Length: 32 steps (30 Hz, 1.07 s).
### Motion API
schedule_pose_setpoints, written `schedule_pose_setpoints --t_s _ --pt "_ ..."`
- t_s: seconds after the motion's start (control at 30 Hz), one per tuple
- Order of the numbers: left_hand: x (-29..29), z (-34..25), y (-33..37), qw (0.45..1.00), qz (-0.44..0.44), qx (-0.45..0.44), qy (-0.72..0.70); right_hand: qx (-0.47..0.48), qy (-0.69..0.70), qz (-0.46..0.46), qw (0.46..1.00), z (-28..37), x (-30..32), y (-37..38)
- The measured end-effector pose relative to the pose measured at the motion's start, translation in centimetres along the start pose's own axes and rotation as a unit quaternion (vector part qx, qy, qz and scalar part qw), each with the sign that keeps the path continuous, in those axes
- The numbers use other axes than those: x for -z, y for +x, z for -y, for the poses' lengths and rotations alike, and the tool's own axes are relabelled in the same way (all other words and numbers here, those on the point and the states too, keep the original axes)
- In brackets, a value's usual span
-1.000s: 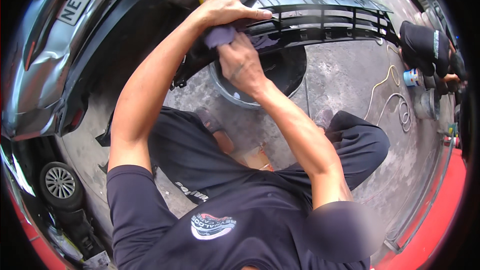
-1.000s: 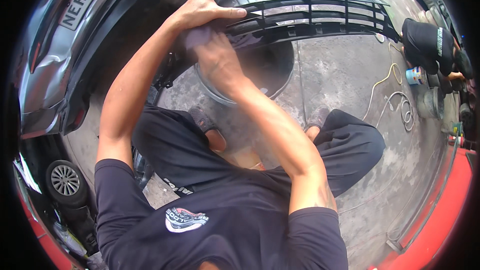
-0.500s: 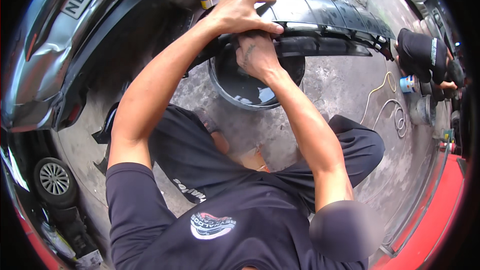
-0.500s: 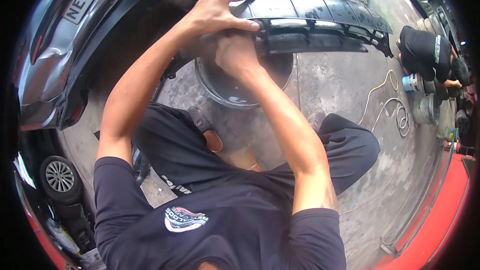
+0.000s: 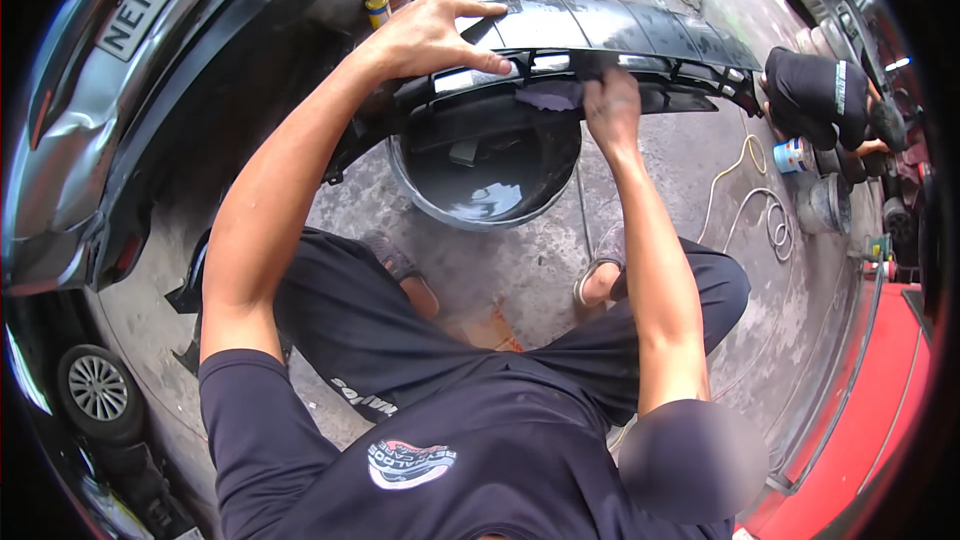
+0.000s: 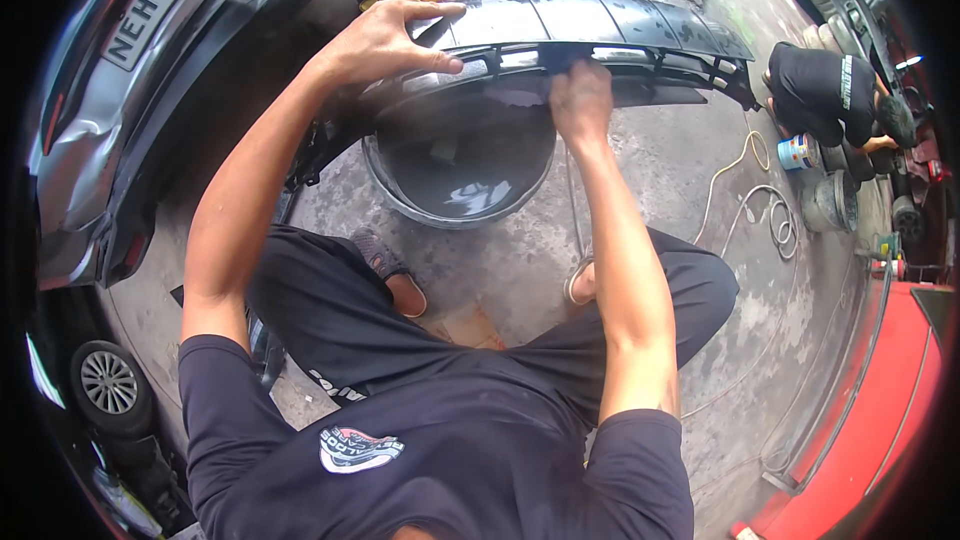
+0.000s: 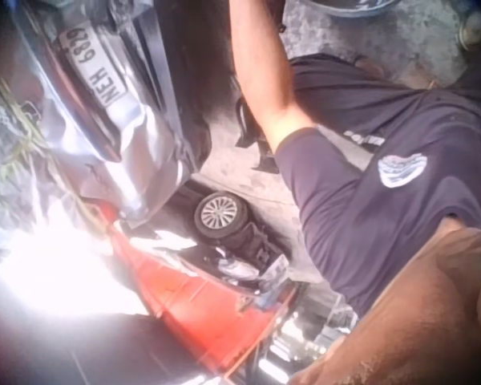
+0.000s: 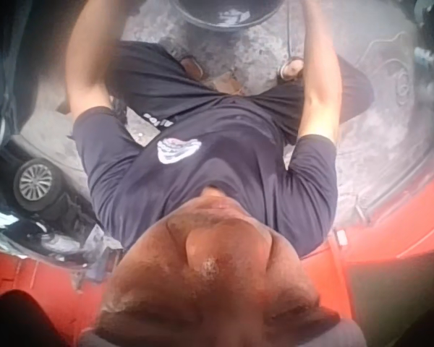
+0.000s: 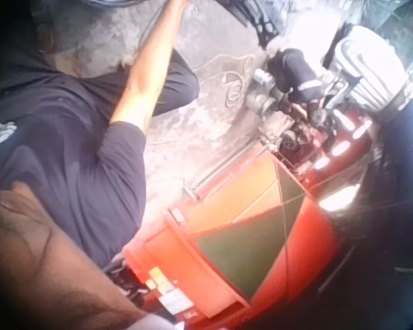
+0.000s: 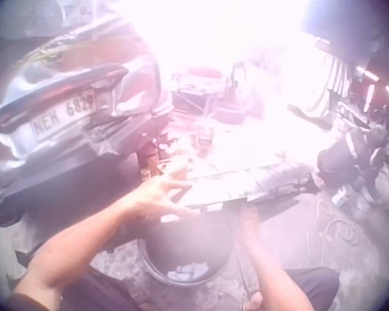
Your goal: The person sits on the floor and wipes a black car grille with a cloth. They repeatedly dip the cloth into a bucket of water, wring it out, and wipe the grille's surface and edges. The person also wipes their hands with the cloth during the process.
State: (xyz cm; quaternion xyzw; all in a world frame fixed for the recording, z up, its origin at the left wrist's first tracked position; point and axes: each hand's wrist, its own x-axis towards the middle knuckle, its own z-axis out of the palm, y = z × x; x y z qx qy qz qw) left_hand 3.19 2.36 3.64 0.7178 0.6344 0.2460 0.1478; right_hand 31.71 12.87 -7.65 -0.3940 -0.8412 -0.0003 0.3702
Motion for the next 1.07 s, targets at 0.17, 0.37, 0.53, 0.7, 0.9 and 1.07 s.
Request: schedule_pose_setpoints --t_s 0.17,0.37,0.53,0.7,0.9,1.07 --pt "0.1 -0.3 -0.5 1.000 -0.026 0.004 0.013 0.118 -0.093 0.109 0.983 4.5 -3.4 0.9" --pt "1.3 -1.7 -1.9 0.999 0.011 0.016 -0.029 0.063 -0.085 0.187 0.977 -1.9 0.0 2.0" --pt "2.6 1.3 -3.0 1.000 0.005 0.018 0.008 -0.031 -0.029 0.000 0.999 -5.3 2.9 -0.4" --pt "3.1 0.4 -3.0 1.000 0.013 0.002 -0.023 -0.166 -0.142 0.013 0.976 -10.0 3.6 1.3" --pt "3.2 0.4 -3.5 0.999 0.005 0.015 -0.033 0.048 -0.136 0.096 0.985 -4.4 -2.6 0.8" --pt "5.0 -0.2 -5.2 0.998 0.036 0.036 -0.029 0.069 -0.216 0.126 0.966 -7.3 -0.4 1.0"
